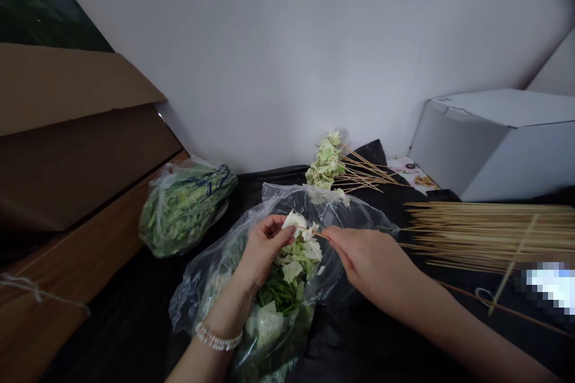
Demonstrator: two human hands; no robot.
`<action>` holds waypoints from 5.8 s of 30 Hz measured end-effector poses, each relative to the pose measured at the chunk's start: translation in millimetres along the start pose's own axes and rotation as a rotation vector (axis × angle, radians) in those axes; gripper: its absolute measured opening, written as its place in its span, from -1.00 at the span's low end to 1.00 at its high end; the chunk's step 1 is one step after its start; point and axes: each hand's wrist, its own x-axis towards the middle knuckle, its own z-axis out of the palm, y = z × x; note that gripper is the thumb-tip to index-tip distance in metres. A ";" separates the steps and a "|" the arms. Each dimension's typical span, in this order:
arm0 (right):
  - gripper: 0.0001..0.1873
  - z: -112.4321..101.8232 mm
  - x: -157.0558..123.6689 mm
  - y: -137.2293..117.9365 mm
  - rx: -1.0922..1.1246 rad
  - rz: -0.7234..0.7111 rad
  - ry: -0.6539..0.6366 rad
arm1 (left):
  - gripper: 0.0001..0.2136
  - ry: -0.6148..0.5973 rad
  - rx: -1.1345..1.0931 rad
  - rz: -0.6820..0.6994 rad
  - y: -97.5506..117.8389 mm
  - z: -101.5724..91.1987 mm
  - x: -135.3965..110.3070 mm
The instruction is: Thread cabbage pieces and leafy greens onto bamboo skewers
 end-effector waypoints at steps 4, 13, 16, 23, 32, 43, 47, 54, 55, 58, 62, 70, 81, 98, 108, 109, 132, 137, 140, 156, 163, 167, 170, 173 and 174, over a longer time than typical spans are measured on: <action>-0.70 4.2 1.8 1.3 -0.003 0.009 -0.009 | -0.71 -0.030 0.003 0.000 -0.7 -0.3 -1.5; -0.71 5.8 3.7 2.2 -0.021 0.045 -0.034 | -0.74 -0.030 -0.022 0.054 -1.8 -0.2 -0.3; -0.70 6.2 4.2 2.3 -0.011 0.043 -0.044 | -0.73 -0.005 -0.001 0.071 -2.6 -0.1 -0.1; -0.68 12.1 5.0 3.3 -0.030 0.030 0.000 | -0.71 0.025 0.052 0.088 1.7 2.9 -3.2; -0.66 17.2 7.0 -0.1 -0.018 0.052 -0.039 | -0.73 0.021 0.178 0.154 -0.2 3.5 -2.3; -0.67 13.6 8.9 -12.4 -0.147 0.057 -0.091 | -0.76 -0.035 0.204 0.135 -2.1 6.7 -3.6; -0.68 15.8 9.8 -9.0 -0.087 0.060 -0.112 | -0.78 -0.048 0.220 0.153 -3.3 6.0 -3.2; -0.68 17.4 12.8 -3.8 -0.060 0.088 -0.147 | -0.72 -0.118 0.255 0.174 -2.3 10.5 -6.7; -0.69 16.1 13.4 -2.1 -0.063 0.105 -0.133 | -0.68 -0.101 0.235 0.181 -2.4 11.1 -6.8; -0.71 11.8 15.1 5.2 -0.070 0.144 -0.054 | -0.71 -0.073 0.287 0.213 -5.1 10.3 -5.7; -0.74 9.3 14.9 11.8 -0.062 0.140 0.016 | -0.85 -0.193 0.768 0.329 -11.5 8.1 -4.6; -0.71 6.9 12.1 5.4 -0.050 0.131 -0.002 | -0.84 -0.281 1.249 0.521 -21.9 12.2 -7.3; -0.68 5.1 9.7 10.3 0.045 0.067 0.084 | -0.87 -0.009 0.474 0.188 -5.6 6.3 -1.4; -0.79 6.4 7.5 12.4 0.096 -0.002 -0.075 | -0.63 0.064 -0.206 -0.063 -3.0 2.7 3.8; -0.76 15.8 11.6 13.2 0.030 0.055 -0.068 | -0.36 -0.087 -0.164 -0.064 2.6 2.0 -4.7; -0.76 16.2 11.8 13.8 0.032 0.056 -0.065 | -0.37 -0.100 -0.157 -0.067 2.9 2.5 -5.2; -0.74 21.2 14.5 18.5 -0.005 0.072 -0.050 | -0.63 -0.112 0.033 -0.077 -5.4 2.1 -2.0; -0.72 16.8 14.6 18.7 0.107 0.053 -0.061 | -0.71 -0.077 -0.051 -0.076 -3.4 1.3 -2.0; -0.72 14.8 14.5 18.9 0.117 0.079 -0.069 | -0.75 -0.079 -0.116 -0.084 -1.2 0.7 -2.7; -0.75 19.8 10.5 9.5 0.082 0.015 -0.091 | -0.58 -0.131 -0.211 -0.051 3.4 1.8 -5.6; -0.72 16.3 8.3 8.0 0.085 0.018 -0.056 | -0.54 -0.120 -0.068 0.055 -3.8 0.6 -1.9; -0.72 18.3 8.6 7.3 0.110 0.013 -0.060 | -0.52 -0.122 -0.041 0.071 -5.8 -0.4 -0.8; -0.74 21.1 9.5 8.0 0.100 0.025 -0.074 | -0.53 -0.127 -0.033 0.090 -5.8 -0.1 -1.4; -0.75 23.2 10.5 6.6 0.070 0.033 -0.095 | -0.53 -0.125 -0.023 0.094 -5.1 0.9 -2.4; -0.75 23.7 10.8 5.2 0.058 0.032 -0.103 | -0.53 -0.126 -0.018 0.092 -4.8 1.3 -2.7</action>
